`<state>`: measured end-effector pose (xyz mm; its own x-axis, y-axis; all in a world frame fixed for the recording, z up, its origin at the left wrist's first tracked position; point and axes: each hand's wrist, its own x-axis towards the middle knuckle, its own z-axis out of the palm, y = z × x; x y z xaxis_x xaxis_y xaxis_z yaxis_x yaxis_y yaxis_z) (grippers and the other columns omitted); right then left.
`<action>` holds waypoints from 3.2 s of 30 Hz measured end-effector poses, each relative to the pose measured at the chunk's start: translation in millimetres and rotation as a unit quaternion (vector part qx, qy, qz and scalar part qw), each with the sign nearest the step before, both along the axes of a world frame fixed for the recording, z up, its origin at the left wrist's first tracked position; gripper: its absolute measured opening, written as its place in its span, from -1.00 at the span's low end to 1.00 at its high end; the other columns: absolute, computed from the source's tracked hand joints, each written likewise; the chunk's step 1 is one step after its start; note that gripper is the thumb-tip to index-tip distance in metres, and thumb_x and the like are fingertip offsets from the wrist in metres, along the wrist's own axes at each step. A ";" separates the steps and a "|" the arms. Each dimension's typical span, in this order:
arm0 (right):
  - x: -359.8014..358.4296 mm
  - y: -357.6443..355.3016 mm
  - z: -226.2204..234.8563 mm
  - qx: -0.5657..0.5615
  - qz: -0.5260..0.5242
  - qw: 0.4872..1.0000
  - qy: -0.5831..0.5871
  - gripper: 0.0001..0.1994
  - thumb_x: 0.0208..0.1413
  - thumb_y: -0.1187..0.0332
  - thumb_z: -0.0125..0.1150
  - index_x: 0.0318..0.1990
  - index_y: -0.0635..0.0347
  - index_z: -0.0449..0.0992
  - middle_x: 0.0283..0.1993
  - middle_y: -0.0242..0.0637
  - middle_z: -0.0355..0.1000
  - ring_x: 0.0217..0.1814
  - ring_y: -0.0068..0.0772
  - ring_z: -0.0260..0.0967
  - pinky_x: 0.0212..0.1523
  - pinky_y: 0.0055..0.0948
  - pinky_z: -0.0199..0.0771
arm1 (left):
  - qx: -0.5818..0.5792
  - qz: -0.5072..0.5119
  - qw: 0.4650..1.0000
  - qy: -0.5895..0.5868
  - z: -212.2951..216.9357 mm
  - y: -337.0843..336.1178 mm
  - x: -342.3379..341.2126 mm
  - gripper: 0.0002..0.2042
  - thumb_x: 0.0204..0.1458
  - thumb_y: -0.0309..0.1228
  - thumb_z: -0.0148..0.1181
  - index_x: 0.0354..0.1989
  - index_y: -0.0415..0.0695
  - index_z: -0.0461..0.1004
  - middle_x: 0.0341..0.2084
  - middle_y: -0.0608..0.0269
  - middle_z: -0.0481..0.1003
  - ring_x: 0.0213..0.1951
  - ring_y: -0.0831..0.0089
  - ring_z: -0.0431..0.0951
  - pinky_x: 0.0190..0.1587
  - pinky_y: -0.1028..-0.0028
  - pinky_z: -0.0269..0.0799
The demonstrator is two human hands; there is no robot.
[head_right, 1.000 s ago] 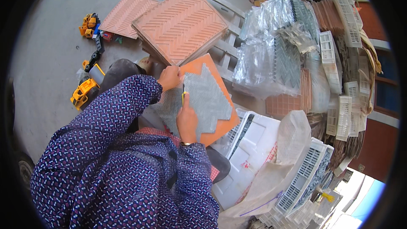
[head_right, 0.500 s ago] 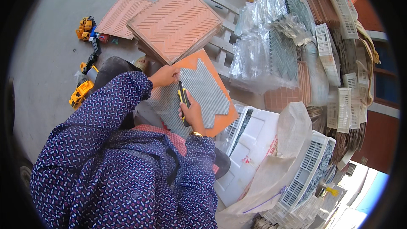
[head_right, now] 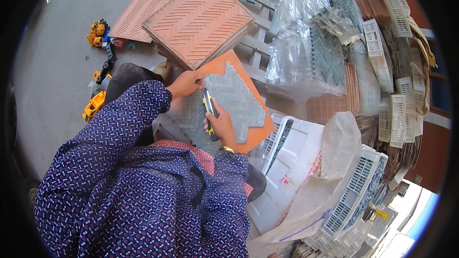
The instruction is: The person sits on the ground and uses a utility knife to cut a gray textured tile placed on an orange board. They repeatedly score and snap the tile, then set the cut piece aside.
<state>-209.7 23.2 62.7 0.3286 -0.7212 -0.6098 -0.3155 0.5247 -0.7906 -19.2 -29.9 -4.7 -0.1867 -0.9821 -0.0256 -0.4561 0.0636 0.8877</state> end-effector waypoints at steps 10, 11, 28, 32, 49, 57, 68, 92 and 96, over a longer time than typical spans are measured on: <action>18.0 20.0 -9.6 -0.063 -0.053 0.995 0.057 -0.42 0.03 0.51 -0.06 0.25 0.16 0.00 -0.58 -0.32 0.34 -0.65 -0.56 0.29 -0.64 -0.57 0.34 | 0.033 -0.007 0.999 -0.014 4.1 -0.4 3.2 -0.92 -0.28 -0.51 0.15 -0.55 -0.20 0.44 -0.60 0.08 0.46 -0.46 0.19 0.49 -0.38 0.36 0.37; 18.6 18.5 -6.8 -0.048 -0.055 0.996 0.050 -0.42 0.03 0.51 -0.06 0.25 0.16 0.00 -0.58 -0.32 0.34 -0.65 -0.55 0.29 -0.64 -0.57 0.34 | 0.039 -0.005 0.999 -0.013 5.4 0.1 4.5 -0.93 -0.28 -0.51 0.16 -0.56 -0.20 0.44 -0.60 0.08 0.46 -0.46 0.20 0.49 -0.39 0.37 0.37; 50.4 41.0 -15.8 -0.071 -0.110 0.990 0.048 -0.43 0.05 0.50 -0.07 0.26 0.19 -0.03 -0.61 -0.30 0.31 -0.67 -0.55 0.29 -0.67 -0.55 0.32 | 0.082 -0.002 0.995 0.064 -4.8 -8.2 6.7 -0.91 -0.33 -0.53 0.20 -0.57 -0.22 0.47 -0.66 0.15 0.46 -0.54 0.37 0.47 -0.44 0.45 0.33; 57.2 52.6 -24.0 -0.068 -0.136 0.987 0.043 -0.43 0.05 0.49 -0.07 0.26 0.18 -0.03 -0.61 -0.28 0.33 -0.67 -0.54 0.29 -0.67 -0.54 0.33 | 0.087 -0.020 0.993 0.078 -6.7 -6.1 8.5 -0.91 -0.32 -0.52 0.23 -0.58 -0.22 0.47 -0.67 0.17 0.45 -0.56 0.40 0.45 -0.45 0.46 0.32; 84.9 63.4 -32.4 -0.067 -0.141 0.988 -0.003 -0.39 0.06 0.50 -0.08 0.28 0.12 -0.10 -0.60 -0.28 0.32 -0.64 -0.51 0.30 -0.64 -0.51 0.36 | 0.052 -0.018 0.997 0.054 -4.3 -8.6 10.9 -0.92 -0.26 -0.52 0.18 -0.57 -0.25 0.44 -0.70 0.18 0.42 -0.59 0.44 0.41 -0.48 0.47 0.29; 88.5 59.8 -34.8 -0.030 -0.086 0.994 -0.066 -0.43 0.06 0.50 -0.07 0.26 0.08 0.00 -0.60 -0.32 0.31 -0.65 -0.51 0.29 -0.63 -0.51 0.37 | 0.020 0.036 0.996 0.081 -4.5 -16.9 12.7 -0.88 -0.24 -0.49 0.20 -0.52 -0.26 0.43 -0.66 0.15 0.41 -0.57 0.44 0.41 -0.46 0.47 0.29; 44.8 52.2 -20.4 -0.380 0.095 0.890 0.234 -0.45 -0.05 0.44 0.04 0.18 0.14 0.14 -0.34 0.10 0.40 -0.43 0.01 0.39 -0.38 -0.20 0.38 | -0.111 0.262 0.932 -0.222 47.4 -18.9 134.6 -0.82 -0.17 -0.41 -0.03 -0.56 -0.23 0.50 -0.49 -0.12 0.45 -0.37 -0.01 0.45 -0.26 0.20 0.35; 91.8 45.8 -11.5 -0.367 0.176 0.821 0.400 -0.51 -0.01 0.48 -0.09 0.15 0.28 0.14 -0.53 0.11 0.38 -0.51 0.09 0.35 -0.50 -0.07 0.29 | 0.056 0.044 0.974 -0.217 -1.4 46.6 35.3 -0.85 -0.15 -0.47 0.05 -0.50 -0.30 0.51 -0.51 -0.12 0.49 -0.40 0.04 0.53 -0.32 0.26 0.47; 89.7 44.8 -12.5 -0.379 0.183 0.808 0.413 -0.44 -0.04 0.43 -0.01 0.18 0.29 0.09 -0.55 0.06 0.37 -0.54 0.06 0.36 -0.54 -0.10 0.33 | 0.094 0.117 0.975 -0.163 0.6 52.8 17.9 -0.86 -0.17 -0.44 0.08 -0.52 -0.26 0.50 -0.53 -0.09 0.48 -0.41 0.03 0.51 -0.33 0.23 0.44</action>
<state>-120.1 68.0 50.2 0.3113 -0.9369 -0.1591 -0.9238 -0.2590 -0.2821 -1.3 22.9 -4.1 0.0911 -0.9688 -0.2307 -0.6987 -0.2272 0.6784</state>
